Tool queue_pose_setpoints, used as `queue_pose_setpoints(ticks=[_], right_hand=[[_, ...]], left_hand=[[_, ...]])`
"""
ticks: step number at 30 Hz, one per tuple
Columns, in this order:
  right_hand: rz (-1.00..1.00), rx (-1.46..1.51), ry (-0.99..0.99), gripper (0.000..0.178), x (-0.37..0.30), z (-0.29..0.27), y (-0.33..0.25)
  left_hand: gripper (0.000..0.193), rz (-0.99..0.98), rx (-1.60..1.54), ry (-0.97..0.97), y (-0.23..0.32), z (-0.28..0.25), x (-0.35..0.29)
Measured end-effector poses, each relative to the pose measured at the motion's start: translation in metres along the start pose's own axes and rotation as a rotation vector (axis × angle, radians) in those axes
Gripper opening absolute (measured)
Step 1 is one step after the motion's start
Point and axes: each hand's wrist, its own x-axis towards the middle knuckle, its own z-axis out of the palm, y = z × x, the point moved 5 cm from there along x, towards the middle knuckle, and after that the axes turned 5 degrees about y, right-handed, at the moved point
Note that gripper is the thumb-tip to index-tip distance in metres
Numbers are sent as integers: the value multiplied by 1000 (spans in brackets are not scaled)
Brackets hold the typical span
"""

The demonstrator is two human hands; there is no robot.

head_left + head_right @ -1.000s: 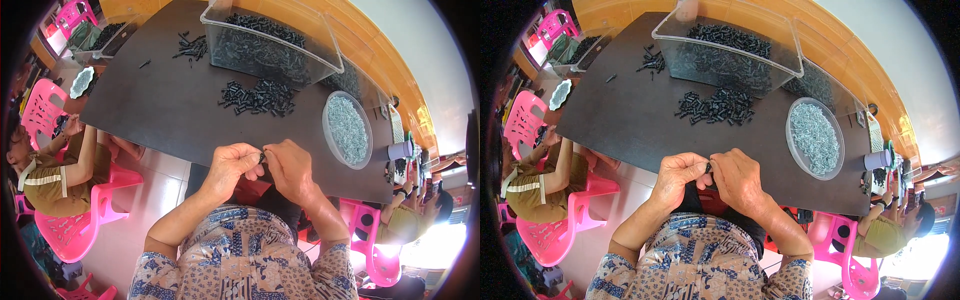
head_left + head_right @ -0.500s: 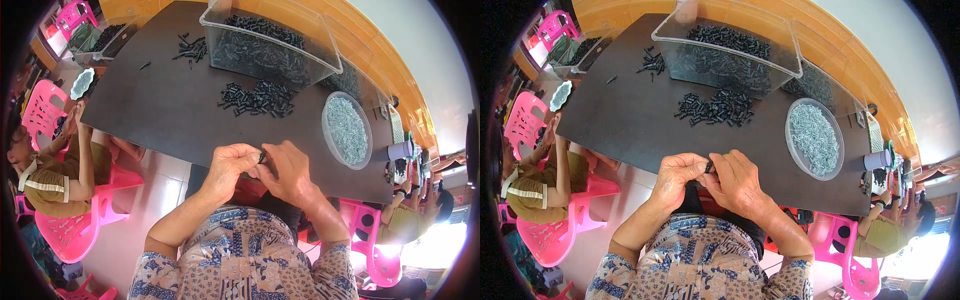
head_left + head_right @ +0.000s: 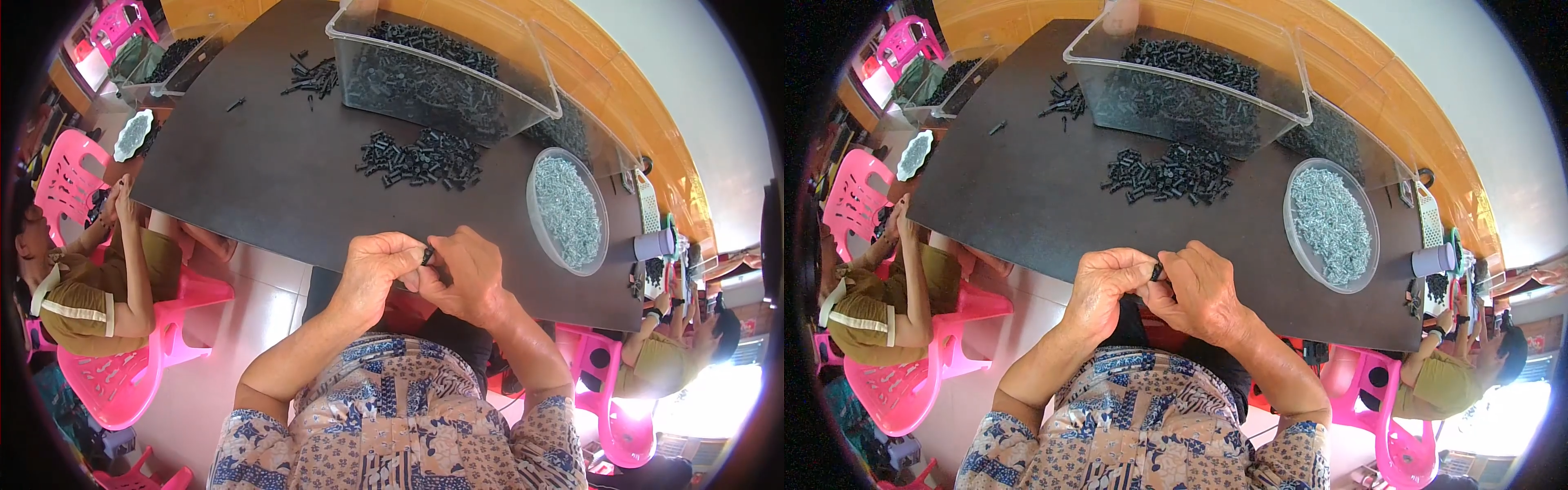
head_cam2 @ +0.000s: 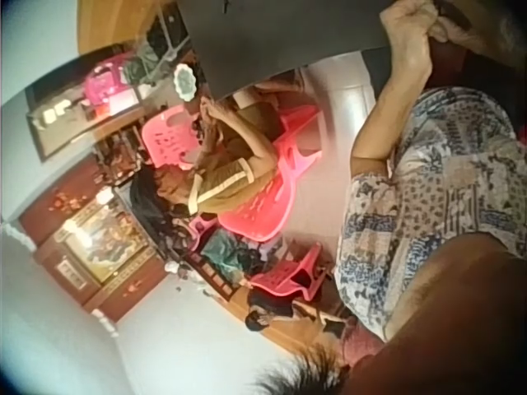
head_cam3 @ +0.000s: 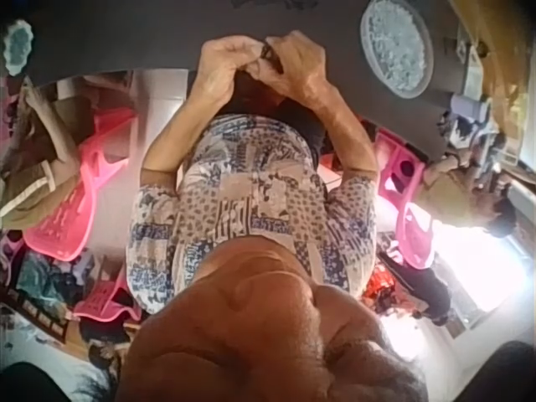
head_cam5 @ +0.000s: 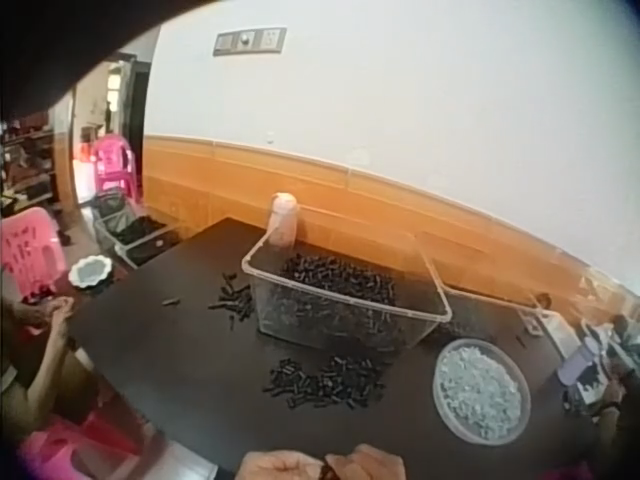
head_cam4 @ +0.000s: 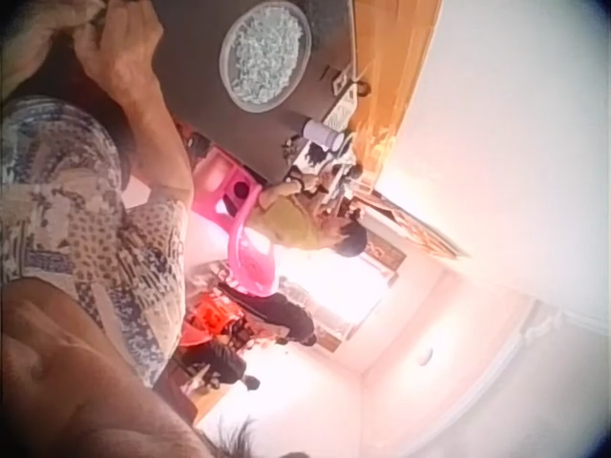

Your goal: The person assembles small components by picking up plastic pieces and metal pins and inserting the pins into the plastic pieces by hand.

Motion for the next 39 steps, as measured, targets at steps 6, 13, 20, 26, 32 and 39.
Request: queue_pose_setpoints(ticks=[6, 13, 20, 26, 32, 39], right_hand=[[-65, 22, 0, 30, -2, 6, 1], [-42, 31, 58, 33, -4, 5, 9], [69, 41, 67, 40, -12, -3, 26], [240, -307, 234, 31, 23, -83, 90], [443, -626, 252, 34, 62, -174, 218], [482, -906, 95, 43, 75, -174, 287]], left_hand=[[10, -11, 10, 17, 0, -1, 2], [11, -20, -1, 26, 0, 0, 6], [24, 196, 348, 127, 7, 5, -2], [23, 260, 391, 152, 16, -13, 6], [22, 250, 346, 131, 15, -7, 12], [20, 455, 593, 176, 27, -7, 17]])
